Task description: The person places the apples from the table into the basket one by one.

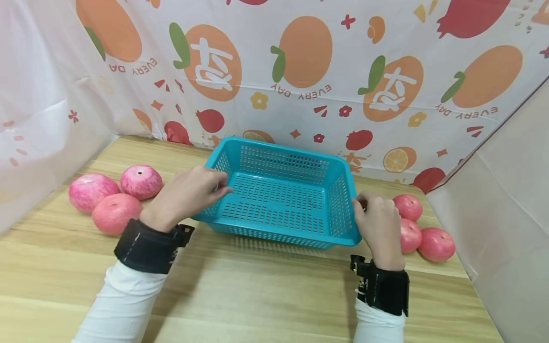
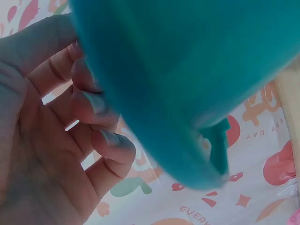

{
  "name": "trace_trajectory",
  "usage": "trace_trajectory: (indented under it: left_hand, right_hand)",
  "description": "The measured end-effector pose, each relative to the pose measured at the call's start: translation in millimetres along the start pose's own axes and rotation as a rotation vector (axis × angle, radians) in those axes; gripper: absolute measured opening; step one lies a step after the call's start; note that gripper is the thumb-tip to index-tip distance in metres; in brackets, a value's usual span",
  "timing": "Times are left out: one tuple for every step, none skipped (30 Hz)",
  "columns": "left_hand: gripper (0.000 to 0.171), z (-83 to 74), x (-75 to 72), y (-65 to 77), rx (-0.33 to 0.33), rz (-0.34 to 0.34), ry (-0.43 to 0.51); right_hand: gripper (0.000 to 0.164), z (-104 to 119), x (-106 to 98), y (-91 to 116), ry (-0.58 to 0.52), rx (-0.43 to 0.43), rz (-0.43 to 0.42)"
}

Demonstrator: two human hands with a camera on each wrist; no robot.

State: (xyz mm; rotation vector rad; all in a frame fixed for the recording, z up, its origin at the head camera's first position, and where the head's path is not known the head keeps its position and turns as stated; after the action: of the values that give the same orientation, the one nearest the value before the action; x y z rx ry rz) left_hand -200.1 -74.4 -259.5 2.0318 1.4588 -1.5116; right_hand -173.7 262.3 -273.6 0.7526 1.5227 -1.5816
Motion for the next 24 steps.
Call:
trace_trajectory:
  left_hand:
    - [0.020,-0.1,-0.5,0.1,-0.002,0.000,0.001]
    - [0.020,-0.3,-1.2,0.2,-0.004,0.000,0.000]
    - [0.020,-0.1,-1.4,0.4,-0.006,0.000,0.000]
    - [0.020,0.1,-1.7,0.5,-0.009,0.001,0.000]
    - [0.019,0.3,-1.7,0.6,-0.010,0.002,0.000]
    - [0.018,0.7,-1.8,0.8,-0.012,0.003,-0.001]
    - [0.017,1.0,-1.7,0.9,-0.014,0.006,0.001]
    - [0.017,1.1,-2.0,1.0,-0.015,0.006,0.000]
    - [0.016,1.3,-1.9,1.0,-0.016,0.007,0.000]
    - [0.016,1.5,-1.9,1.0,-0.017,0.007,-0.001]
    - [0.016,1.7,-1.9,1.0,-0.018,0.006,-0.002]
    - [0.016,1.9,-2.0,0.8,-0.019,0.006,-0.003]
    - [0.016,2.1,-2.1,0.7,-0.019,0.004,-0.003]
    - [0.016,2.4,-2.3,0.6,-0.019,0.002,-0.005]
    - [0.017,2.7,-2.2,0.4,-0.019,0.001,-0.005]
    - [0.017,2.9,-2.5,0.3,-0.019,0.000,-0.006]
    - [0.017,3.2,-2.5,0.1,-0.018,-0.001,-0.004]
    - [0.017,3.4,-2.7,0.0,-0.018,-0.001,-0.004]
    - [0.017,3.5,-2.8,0.0,-0.018,-0.001,-0.001]
    - [0.017,3.4,-3.0,0.0,-0.019,-0.001,-0.001]
    - [0.017,3.2,-3.2,0.1,-0.019,-0.001,-0.001]
    - [0.018,2.9,-3.5,0.2,-0.021,-0.001,-0.001]
    - [0.018,3.0,-3.4,0.3,-0.023,0.000,0.000]
    - [0.018,2.8,-3.7,0.6,-0.026,0.000,0.000]
  right_hand:
    - [0.015,-2.8,0.2,0.6,0.000,0.002,0.017]
    - [0.016,-5.4,0.7,1.3,-0.005,0.001,0.037]
    - [0.018,-7.7,1.4,2.1,-0.009,-0.002,0.059]
    - [0.020,-9.7,2.3,2.8,-0.008,-0.005,0.082]
    - [0.023,-11.5,3.4,3.5,-0.008,-0.007,0.108]
    - [0.026,-12.9,4.3,4.1,-0.006,-0.007,0.130]
    - [0.030,-14.2,5.0,4.4,-0.002,-0.005,0.149]
    - [0.033,-15.3,5.5,4.4,-0.001,0.001,0.169]
    - [0.036,-16.1,5.9,4.5,0.005,0.007,0.186]
    - [0.038,-16.9,6.4,4.6,0.010,0.015,0.201]
    - [0.040,-17.8,6.9,4.5,0.013,0.023,0.217]
    - [0.042,-18.4,7.3,4.5,0.014,0.029,0.234]
    - [0.043,-19.2,7.9,4.5,0.011,0.036,0.252]
    - [0.044,-19.8,8.5,4.5,0.007,0.042,0.271]
    - [0.045,-20.4,9.3,4.6,0.004,0.049,0.291]
    - [0.047,-21.1,10.3,4.4,-0.004,0.055,0.314]
    - [0.047,-21.6,11.2,4.4,-0.010,0.058,0.331]
    - [0.047,-22.0,12.2,4.3,-0.018,0.060,0.347]
    - [0.047,-22.3,13.2,4.2,-0.025,0.060,0.361]
    - [0.046,-22.4,14.1,4.1,-0.033,0.057,0.374]
    - [0.045,-22.4,15.3,3.8,-0.045,0.052,0.384]
    - [0.044,-22.1,16.3,3.6,-0.053,0.045,0.390]
    - [0.042,-21.8,17.1,3.6,-0.056,0.038,0.390]
    - [0.041,-21.4,17.9,3.3,-0.060,0.032,0.394]
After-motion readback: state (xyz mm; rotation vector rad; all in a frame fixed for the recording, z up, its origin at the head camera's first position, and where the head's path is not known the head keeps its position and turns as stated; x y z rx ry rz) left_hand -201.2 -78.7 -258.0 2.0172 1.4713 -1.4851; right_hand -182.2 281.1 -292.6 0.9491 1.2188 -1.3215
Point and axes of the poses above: each hand's wrist, its own y-axis away from the middle knuckle, its own x-axis out of the palm, z = x × y, the point moved 3 cm from there along -y, towards the middle knuckle, and after that the axes turned 14 degrees about y, right-handed, at the moved point
